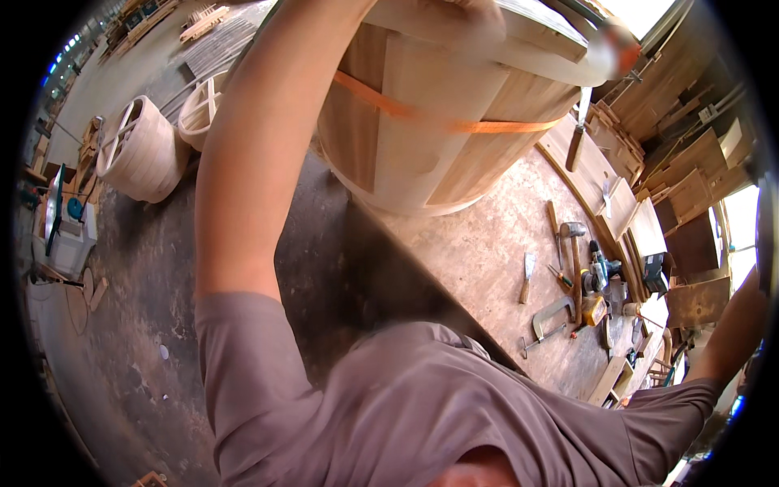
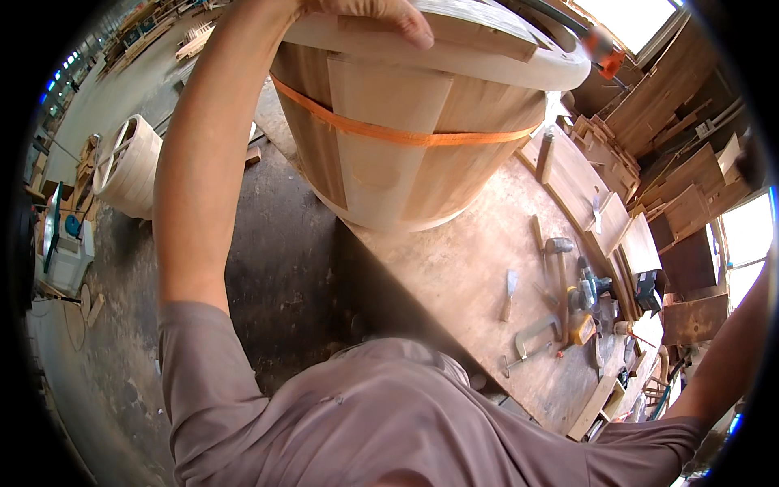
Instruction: The person assembles a wooden barrel by fitting curved staves into a circular frame secured with an orange strap. They use a hammer to tap the staves into place, a chisel to trim edges, and a clamp to hold the structure. The person repeatedly rotates the barrel and adjusts the staves to ensure a tight fit.
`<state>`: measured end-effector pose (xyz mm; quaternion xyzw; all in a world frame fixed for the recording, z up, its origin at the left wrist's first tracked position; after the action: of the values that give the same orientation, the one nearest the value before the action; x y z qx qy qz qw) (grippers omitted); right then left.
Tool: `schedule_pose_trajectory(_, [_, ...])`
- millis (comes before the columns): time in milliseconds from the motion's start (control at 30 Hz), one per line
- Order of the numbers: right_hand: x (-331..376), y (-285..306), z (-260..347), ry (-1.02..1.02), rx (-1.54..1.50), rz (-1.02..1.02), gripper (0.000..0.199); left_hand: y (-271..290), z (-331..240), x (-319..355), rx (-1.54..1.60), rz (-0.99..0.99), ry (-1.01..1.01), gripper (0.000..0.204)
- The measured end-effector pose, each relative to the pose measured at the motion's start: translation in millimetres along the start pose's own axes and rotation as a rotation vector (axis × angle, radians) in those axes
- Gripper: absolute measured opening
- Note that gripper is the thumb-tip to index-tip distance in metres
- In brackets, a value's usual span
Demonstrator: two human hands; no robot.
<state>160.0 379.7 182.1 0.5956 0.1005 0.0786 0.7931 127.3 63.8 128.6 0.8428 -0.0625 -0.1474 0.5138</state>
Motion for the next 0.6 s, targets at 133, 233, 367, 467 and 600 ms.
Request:
schedule_pose_trajectory(133, [0, -15, 2, -0.035, -0.012, 0.045, 0.046, -2, 1, 4, 0.007, 0.066, 0.004, 0.046])
schedule_pose_trajectory(233, [1, -18, 9, -0.048, -0.056, 0.087, 0.044, 4, 0, 5, 0.027, 0.094, -0.038, 0.044])
schedule_pose_trajectory(367, [0, -28, 30, 0.074, -0.099, 0.25, 0.027, 13, 14, 1, -0.074, 0.142, -0.097, 0.039])
schedule_pose_trajectory(467, [-2, -35, 48, 0.131, -0.269, 0.21, 0.02, 24, 44, 1, -0.037, 0.127, -0.12, 0.059])
schedule_pose_trajectory(600, [-8, -46, 76, 0.138, -0.352, 0.24, 0.022, 35, 87, -6, 0.015, 0.144, -0.106, 0.087])
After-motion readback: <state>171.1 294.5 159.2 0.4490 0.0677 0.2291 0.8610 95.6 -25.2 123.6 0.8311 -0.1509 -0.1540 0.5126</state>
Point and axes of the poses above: each hand's wrist, its own x-axis away from the middle knuckle, its own y-axis out of the back of the hand, z = x × y, the point moved 5 cm from there along -x, towards the middle knuckle, and after that the axes turned 2 degrees about y, right-handed, at the moved point
